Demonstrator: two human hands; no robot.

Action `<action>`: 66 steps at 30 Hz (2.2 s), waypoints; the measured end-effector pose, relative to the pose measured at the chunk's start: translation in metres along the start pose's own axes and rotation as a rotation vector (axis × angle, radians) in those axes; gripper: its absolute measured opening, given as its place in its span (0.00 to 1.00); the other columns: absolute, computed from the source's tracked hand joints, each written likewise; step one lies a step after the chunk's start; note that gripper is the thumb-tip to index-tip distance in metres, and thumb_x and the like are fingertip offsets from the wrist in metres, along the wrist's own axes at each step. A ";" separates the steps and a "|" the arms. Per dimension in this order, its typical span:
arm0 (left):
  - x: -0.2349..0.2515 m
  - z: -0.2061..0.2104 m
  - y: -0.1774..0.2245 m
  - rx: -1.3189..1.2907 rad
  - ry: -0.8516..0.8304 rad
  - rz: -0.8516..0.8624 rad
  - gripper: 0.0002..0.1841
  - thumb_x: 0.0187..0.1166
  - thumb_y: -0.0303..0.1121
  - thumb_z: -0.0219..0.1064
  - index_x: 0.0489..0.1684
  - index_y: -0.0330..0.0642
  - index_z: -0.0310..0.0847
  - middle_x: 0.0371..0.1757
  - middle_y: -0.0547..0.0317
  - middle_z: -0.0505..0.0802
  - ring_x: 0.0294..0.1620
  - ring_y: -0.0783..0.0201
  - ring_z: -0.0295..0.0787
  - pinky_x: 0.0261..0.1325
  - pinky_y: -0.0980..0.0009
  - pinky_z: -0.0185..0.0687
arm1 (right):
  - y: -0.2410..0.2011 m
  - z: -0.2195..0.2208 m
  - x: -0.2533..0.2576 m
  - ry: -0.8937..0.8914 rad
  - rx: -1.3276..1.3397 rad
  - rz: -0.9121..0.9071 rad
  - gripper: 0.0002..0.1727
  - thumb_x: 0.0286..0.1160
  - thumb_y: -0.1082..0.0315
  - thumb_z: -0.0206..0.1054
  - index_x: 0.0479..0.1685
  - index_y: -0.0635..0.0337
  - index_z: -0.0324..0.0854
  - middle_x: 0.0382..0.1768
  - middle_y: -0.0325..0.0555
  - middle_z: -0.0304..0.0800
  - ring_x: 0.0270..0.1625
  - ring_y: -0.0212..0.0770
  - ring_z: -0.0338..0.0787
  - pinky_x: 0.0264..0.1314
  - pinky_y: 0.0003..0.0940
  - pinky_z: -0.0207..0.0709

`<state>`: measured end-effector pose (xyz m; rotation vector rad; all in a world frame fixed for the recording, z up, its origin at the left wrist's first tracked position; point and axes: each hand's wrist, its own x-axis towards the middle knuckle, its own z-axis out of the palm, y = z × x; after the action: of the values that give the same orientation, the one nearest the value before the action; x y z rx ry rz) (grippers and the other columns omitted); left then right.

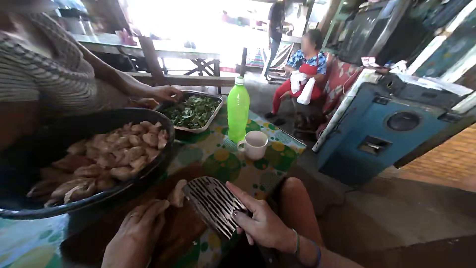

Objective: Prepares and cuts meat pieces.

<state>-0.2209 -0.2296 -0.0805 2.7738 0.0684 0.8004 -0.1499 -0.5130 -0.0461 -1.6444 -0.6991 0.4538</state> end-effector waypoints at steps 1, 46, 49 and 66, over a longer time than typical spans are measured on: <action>-0.003 0.000 0.001 -0.007 0.010 0.001 0.11 0.77 0.21 0.69 0.54 0.33 0.90 0.58 0.31 0.92 0.61 0.27 0.89 0.56 0.32 0.85 | 0.001 -0.001 -0.002 -0.003 0.020 0.013 0.36 0.86 0.72 0.56 0.95 0.52 0.53 0.44 0.51 0.89 0.18 0.32 0.79 0.18 0.28 0.77; 0.009 -0.010 0.013 0.052 -0.135 -0.143 0.13 0.85 0.30 0.65 0.59 0.32 0.87 0.64 0.34 0.89 0.65 0.34 0.89 0.62 0.43 0.87 | 0.030 -0.002 -0.004 0.134 0.159 0.067 0.39 0.82 0.76 0.57 0.95 0.55 0.51 0.49 0.42 0.92 0.16 0.28 0.82 0.12 0.24 0.79; 0.007 -0.010 0.010 0.054 -0.081 -0.144 0.12 0.83 0.28 0.66 0.57 0.30 0.88 0.59 0.32 0.91 0.60 0.33 0.91 0.59 0.43 0.88 | 0.031 -0.002 -0.003 0.134 0.145 0.073 0.38 0.82 0.76 0.57 0.95 0.55 0.51 0.53 0.42 0.91 0.16 0.28 0.82 0.12 0.24 0.79; -0.070 0.010 0.025 -0.036 0.124 -0.119 0.11 0.81 0.32 0.70 0.52 0.36 0.92 0.50 0.42 0.95 0.54 0.43 0.95 0.58 0.51 0.91 | 0.034 0.010 -0.016 -0.012 -0.133 -0.101 0.34 0.83 0.72 0.59 0.91 0.62 0.57 0.48 0.39 0.93 0.21 0.21 0.83 0.19 0.20 0.80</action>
<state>-0.2756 -0.2637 -0.1189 2.6557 0.2369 0.9313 -0.1614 -0.5192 -0.0823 -1.7228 -0.8318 0.3509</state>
